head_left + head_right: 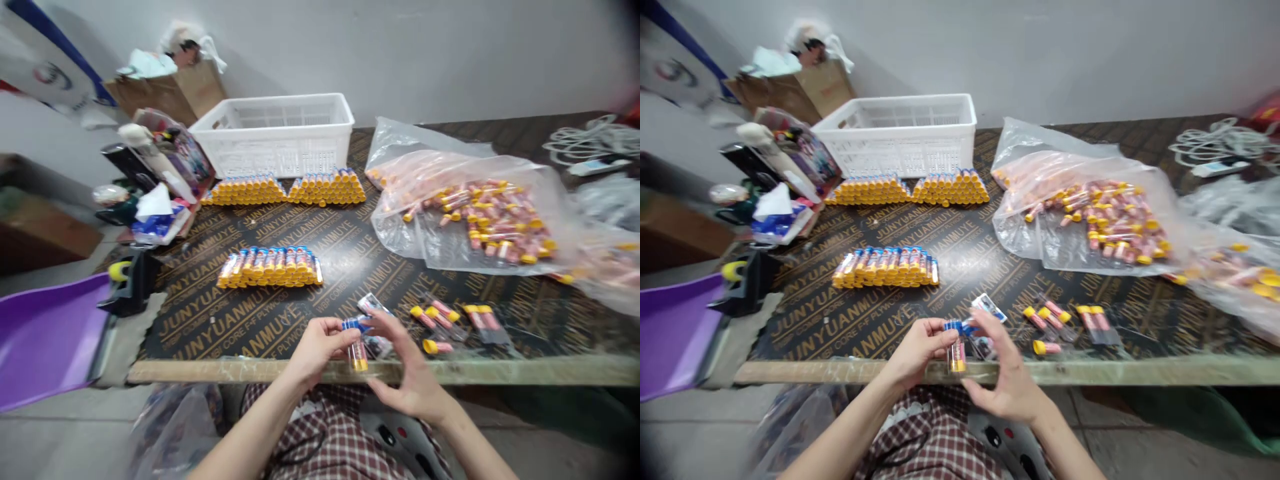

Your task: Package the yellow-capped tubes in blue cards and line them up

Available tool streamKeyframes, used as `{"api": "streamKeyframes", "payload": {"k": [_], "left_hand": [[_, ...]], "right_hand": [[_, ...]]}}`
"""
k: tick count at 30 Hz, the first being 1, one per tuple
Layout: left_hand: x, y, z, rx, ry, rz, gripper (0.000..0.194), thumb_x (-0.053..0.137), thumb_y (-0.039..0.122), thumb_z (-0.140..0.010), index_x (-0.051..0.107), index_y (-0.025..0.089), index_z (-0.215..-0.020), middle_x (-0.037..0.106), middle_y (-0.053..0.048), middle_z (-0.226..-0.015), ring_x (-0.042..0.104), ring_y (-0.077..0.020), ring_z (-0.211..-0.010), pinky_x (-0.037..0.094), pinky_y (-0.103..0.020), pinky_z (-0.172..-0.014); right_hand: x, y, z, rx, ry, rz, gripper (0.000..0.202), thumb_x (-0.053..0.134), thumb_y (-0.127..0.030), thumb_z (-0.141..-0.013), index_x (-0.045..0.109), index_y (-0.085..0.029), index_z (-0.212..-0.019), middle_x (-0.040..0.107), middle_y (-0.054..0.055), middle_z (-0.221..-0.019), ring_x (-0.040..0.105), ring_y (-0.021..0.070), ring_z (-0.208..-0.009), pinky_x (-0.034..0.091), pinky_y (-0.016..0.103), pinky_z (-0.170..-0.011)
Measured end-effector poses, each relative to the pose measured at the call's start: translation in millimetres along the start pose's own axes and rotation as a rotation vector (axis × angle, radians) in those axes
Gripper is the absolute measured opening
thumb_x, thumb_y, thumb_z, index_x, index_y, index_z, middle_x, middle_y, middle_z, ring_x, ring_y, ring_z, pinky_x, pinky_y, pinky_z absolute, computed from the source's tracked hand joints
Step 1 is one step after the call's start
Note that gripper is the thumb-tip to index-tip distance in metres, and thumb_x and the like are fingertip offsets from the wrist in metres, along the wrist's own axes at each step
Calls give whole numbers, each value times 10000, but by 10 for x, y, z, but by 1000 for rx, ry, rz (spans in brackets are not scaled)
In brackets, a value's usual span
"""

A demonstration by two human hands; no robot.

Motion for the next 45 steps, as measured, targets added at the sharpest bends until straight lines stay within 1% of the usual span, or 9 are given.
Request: {"api": "streamKeyframes", "payload": {"k": [7,10,14,18,22,28,31,39,45], "left_hand": [[-1557,1385,265,534,751,-604,361,689,470,-650,675,128,-765,646,-15,-613,543,-127,-550,400,-227,-549],[-2034,1711,278,489,1007,-904,386,663,503,-651,686,126,-732,662,-53,-642,574,-165,-609,397,-254,-595],[-2237,1767,84,315,1035,-1176,405,626,540,-667,706,146,-716,697,-108,-715,609,-212,-679,392,-276,-628],[-2110,1777,138,308,1074,-1313,473,560,587,-720,719,144,-767,696,-103,-706,596,-224,-668,362,-275,-590],[-1652,1699,331,620,1144,-1230,434,513,516,-803,698,132,-882,676,-67,-767,574,-178,-683,378,-260,-645],[-433,485,-183,495,357,-958,228,612,389,-754,676,174,-719,661,-34,-705,562,-154,-639,387,-247,-628],[-64,17,-372,370,226,-1026,222,673,411,-695,655,190,-692,627,-19,-675,531,-153,-620,336,-250,-587],[4,-64,-471,257,196,-1064,130,680,278,-685,620,185,-617,606,-6,-622,516,-153,-606,294,-253,-579],[57,-55,-405,365,180,-1100,134,593,240,-762,671,202,-660,661,-39,-718,562,-176,-681,332,-278,-645]], "right_hand": [[-757,719,246,105,269,478,371,568,-529,-763,630,-262,-1014,659,74,-1039,594,300,-1033,535,403,-758],[-840,899,341,82,261,533,372,533,-548,-780,649,-252,-972,677,69,-1028,586,312,-1064,520,425,-775],[-839,891,352,68,265,557,375,510,-559,-793,660,-241,-923,684,72,-1005,606,311,-1027,519,433,-768],[-883,854,345,90,209,596,306,541,-498,-793,674,-236,-879,686,81,-965,636,283,-928,523,418,-753],[-932,907,377,207,66,649,221,611,-411,-764,683,-224,-856,683,86,-912,630,276,-887,515,425,-777],[-833,897,294,232,-51,768,139,651,-278,-730,690,-203,-841,630,91,-842,604,264,-800,507,405,-702],[-815,813,236,196,-38,741,96,633,-274,-750,673,-214,-814,626,75,-824,603,262,-823,498,410,-731],[-923,520,258,333,355,269,238,618,-382,-794,584,-196,-938,663,53,-813,622,184,-672,527,319,-636],[-769,461,228,295,384,106,254,556,-333,-852,600,-222,-1075,638,89,-1073,629,208,-903,537,348,-768]]}}
Point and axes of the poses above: each hand's wrist, its own z-axis away from the middle knuckle, its own x-axis out of the palm, y = z × x, the point moved 7 cm from there along -z, towards the middle knuckle
